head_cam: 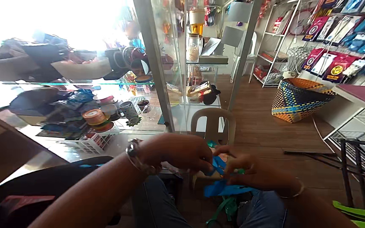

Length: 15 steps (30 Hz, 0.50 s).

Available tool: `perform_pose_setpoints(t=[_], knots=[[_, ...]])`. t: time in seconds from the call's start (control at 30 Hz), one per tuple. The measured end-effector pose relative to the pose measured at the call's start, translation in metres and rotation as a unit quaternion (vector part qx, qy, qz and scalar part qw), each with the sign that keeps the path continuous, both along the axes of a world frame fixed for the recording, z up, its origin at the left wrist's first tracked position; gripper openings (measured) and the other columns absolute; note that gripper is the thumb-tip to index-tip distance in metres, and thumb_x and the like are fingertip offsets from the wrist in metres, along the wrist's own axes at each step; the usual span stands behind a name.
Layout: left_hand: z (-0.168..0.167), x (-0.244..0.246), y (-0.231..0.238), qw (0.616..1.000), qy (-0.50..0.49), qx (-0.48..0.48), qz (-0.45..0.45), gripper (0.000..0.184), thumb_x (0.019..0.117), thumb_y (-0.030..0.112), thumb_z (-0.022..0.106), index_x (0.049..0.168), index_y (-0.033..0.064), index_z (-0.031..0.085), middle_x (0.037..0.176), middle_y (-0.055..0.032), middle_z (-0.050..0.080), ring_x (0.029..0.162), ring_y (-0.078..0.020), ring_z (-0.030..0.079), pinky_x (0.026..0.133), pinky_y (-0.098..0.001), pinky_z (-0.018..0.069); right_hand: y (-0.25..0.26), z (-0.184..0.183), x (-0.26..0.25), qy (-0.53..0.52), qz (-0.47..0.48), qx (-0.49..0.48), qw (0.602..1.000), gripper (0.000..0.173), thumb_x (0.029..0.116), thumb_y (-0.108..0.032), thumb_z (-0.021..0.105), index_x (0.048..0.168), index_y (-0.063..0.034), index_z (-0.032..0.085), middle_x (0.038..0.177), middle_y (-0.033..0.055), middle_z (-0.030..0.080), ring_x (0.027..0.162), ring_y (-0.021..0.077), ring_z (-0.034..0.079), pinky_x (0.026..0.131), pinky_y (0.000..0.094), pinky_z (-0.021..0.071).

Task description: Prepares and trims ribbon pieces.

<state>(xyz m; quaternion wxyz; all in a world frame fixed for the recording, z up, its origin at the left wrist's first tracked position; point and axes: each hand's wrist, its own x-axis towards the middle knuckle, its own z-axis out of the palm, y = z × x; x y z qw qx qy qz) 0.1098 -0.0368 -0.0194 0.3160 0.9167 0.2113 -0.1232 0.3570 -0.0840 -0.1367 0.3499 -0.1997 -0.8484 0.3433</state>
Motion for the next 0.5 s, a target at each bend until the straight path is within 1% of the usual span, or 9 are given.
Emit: perform_pose_setpoints(t=[0.03, 0.1, 0.13, 0.2, 0.23, 0.27, 0.37, 0.43, 0.5], knots=[[0.002, 0.007, -0.006, 1.0, 0.012, 0.016, -0.009, 0.029, 0.1064, 0.023, 0.054, 0.093, 0.0026, 0.07, 0.061, 0.0028, 0.057, 0.05, 0.0, 0.048, 0.049, -0.018, 0.0391, 0.003, 0.001, -0.014, 0.013, 0.033, -0.001, 0.999, 0.022, 0.0966, -0.026, 0.07, 0.093, -0.0046, 0.073, 0.134, 0.0119, 0.06, 0.134, 0.0121, 0.049, 0.11, 0.0282, 0.044], [0.005, 0.008, -0.012, 0.998, 0.036, 0.048, 0.001, 0.029, 0.1062, 0.024, 0.055, 0.092, 0.0031, 0.07, 0.061, 0.0023, 0.058, 0.051, -0.0022, 0.049, 0.051, -0.0208, 0.0405, 0.01, 0.0, -0.028, 0.035, 0.078, 0.015, 0.996, 0.02, 0.0983, -0.021, 0.068, 0.094, -0.0014, 0.072, 0.111, 0.0085, 0.069, 0.118, 0.0107, 0.059, 0.105, 0.0289, 0.0468], [0.006, 0.004, -0.012, 0.997, 0.044, 0.053, 0.016, 0.031, 0.1066, 0.025, 0.054, 0.092, 0.0033, 0.07, 0.062, 0.0024, 0.058, 0.051, -0.0026, 0.049, 0.051, -0.0214, 0.0405, 0.013, -0.001, -0.027, 0.035, 0.083, 0.029, 0.996, 0.019, 0.0989, -0.02, 0.068, 0.095, -0.0017, 0.072, 0.106, 0.0066, 0.072, 0.117, 0.0114, 0.062, 0.108, 0.0319, 0.0464], [0.008, -0.014, -0.009, 0.997, 0.035, 0.039, 0.05, 0.033, 0.1078, 0.027, 0.051, 0.093, 0.0036, 0.069, 0.063, 0.003, 0.058, 0.05, -0.0007, 0.049, 0.049, -0.0181, 0.0397, 0.016, -0.004, -0.011, 0.002, 0.054, 0.057, 0.997, 0.019, 0.0991, -0.022, 0.067, 0.095, -0.0048, 0.073, 0.107, 0.005, 0.074, 0.122, 0.0143, 0.062, 0.115, 0.0395, 0.0427], [0.009, -0.026, -0.006, 0.997, 0.017, 0.026, 0.068, 0.033, 0.1081, 0.027, 0.051, 0.092, 0.0037, 0.068, 0.062, 0.0036, 0.058, 0.049, 0.0002, 0.049, 0.047, -0.0166, 0.0397, 0.018, -0.007, 0.002, -0.027, 0.022, 0.066, 0.997, 0.02, 0.099, -0.025, 0.067, 0.095, -0.0066, 0.074, 0.109, 0.0042, 0.074, 0.123, 0.0151, 0.063, 0.116, 0.0432, 0.0408], [0.009, -0.04, -0.001, 0.996, -0.003, 0.013, 0.085, 0.032, 0.1081, 0.026, 0.051, 0.092, 0.0041, 0.068, 0.061, 0.0044, 0.057, 0.047, 0.0012, 0.049, 0.045, -0.0151, 0.0396, 0.02, -0.013, 0.018, -0.06, -0.018, 0.065, 0.996, 0.019, 0.0976, -0.025, 0.068, 0.094, -0.0069, 0.075, 0.108, 0.0044, 0.074, 0.121, 0.0163, 0.064, 0.115, 0.046, 0.0411], [0.012, -0.078, 0.011, 0.989, -0.024, -0.007, 0.143, 0.029, 0.108, 0.023, 0.051, 0.097, 0.0044, 0.071, 0.06, 0.0045, 0.058, 0.045, 0.0006, 0.049, 0.043, -0.0137, 0.0388, 0.031, -0.039, 0.083, -0.169, -0.143, -0.008, 0.975, 0.018, 0.0933, -0.021, 0.07, 0.092, -0.0038, 0.075, 0.103, 0.0091, 0.075, 0.108, 0.022, 0.068, 0.102, 0.0506, 0.0474], [0.017, -0.093, 0.013, 0.98, -0.014, -0.01, 0.196, 0.029, 0.1076, 0.018, 0.051, 0.098, 0.0018, 0.072, 0.058, 0.0013, 0.058, 0.044, -0.0014, 0.048, 0.043, -0.015, 0.0372, 0.034, -0.055, 0.128, -0.237, -0.235, -0.097, 0.937, 0.017, 0.094, -0.015, 0.071, 0.097, 0.0016, 0.075, 0.101, 0.0158, 0.073, 0.102, 0.0282, 0.068, 0.095, 0.0521, 0.0503], [0.018, -0.105, 0.019, 0.972, -0.004, -0.02, 0.232, 0.028, 0.1072, 0.018, 0.051, 0.098, 0.0022, 0.073, 0.059, -0.0007, 0.06, 0.044, -0.0027, 0.048, 0.044, -0.0154, 0.0367, 0.034, -0.069, 0.166, -0.29, -0.328, -0.174, 0.882, 0.017, 0.0957, -0.011, 0.071, 0.101, 0.0045, 0.074, 0.101, 0.0214, 0.072, 0.101, 0.0348, 0.067, 0.094, 0.0568, 0.0495]])
